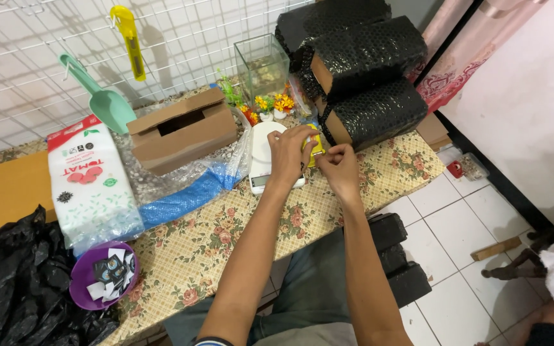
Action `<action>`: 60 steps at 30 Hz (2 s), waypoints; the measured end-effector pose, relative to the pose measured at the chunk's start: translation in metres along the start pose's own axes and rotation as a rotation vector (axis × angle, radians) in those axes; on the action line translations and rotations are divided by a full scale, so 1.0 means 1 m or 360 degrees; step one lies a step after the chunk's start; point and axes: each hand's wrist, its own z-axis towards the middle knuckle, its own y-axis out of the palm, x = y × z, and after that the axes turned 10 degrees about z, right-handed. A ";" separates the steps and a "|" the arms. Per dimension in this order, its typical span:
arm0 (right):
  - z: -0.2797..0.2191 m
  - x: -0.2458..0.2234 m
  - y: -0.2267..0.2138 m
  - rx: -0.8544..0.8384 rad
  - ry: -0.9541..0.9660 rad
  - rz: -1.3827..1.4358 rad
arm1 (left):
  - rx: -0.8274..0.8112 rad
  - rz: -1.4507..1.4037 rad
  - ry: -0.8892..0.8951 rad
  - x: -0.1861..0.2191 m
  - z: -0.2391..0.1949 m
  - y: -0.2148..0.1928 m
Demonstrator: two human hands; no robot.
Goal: Assembling a small cardboard box, placing an item inside, and wrapping the box in bubble wrap for shipping.
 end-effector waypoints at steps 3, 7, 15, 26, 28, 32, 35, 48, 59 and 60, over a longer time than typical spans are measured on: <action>0.000 0.002 0.003 -0.0021 -0.0048 0.0041 | -0.0026 0.0042 -0.0005 -0.001 0.001 0.002; -0.005 -0.002 0.006 -0.0033 -0.0086 0.0176 | -0.0040 0.0070 -0.0011 -0.001 0.002 0.002; -0.001 0.007 0.004 -0.0147 -0.0020 0.0452 | -0.0057 0.0062 -0.0026 -0.005 0.002 0.005; -0.003 0.010 0.003 -0.0134 -0.0038 0.0453 | -0.0037 0.0053 -0.0036 -0.002 -0.001 0.002; -0.003 0.009 0.004 -0.0136 -0.0043 0.0447 | -0.0040 0.0052 -0.0031 -0.004 0.000 0.005; -0.008 0.006 0.008 -0.0103 -0.0093 0.0319 | -0.0029 0.0047 -0.0045 -0.005 0.000 0.007; -0.013 0.002 0.011 -0.0045 -0.0160 0.0192 | -0.0004 0.0046 -0.0043 -0.006 -0.002 0.009; -0.031 -0.015 0.017 0.0109 -0.0433 0.0240 | 0.0020 -0.0055 -0.0050 0.011 -0.005 -0.021; -0.017 -0.044 0.105 -0.0722 -0.0826 0.0883 | 0.0197 -0.0457 -0.0109 -0.010 -0.031 -0.166; -0.017 -0.054 0.120 -0.0856 -0.0859 0.0916 | 0.0279 -0.0381 -0.0062 -0.018 -0.036 -0.180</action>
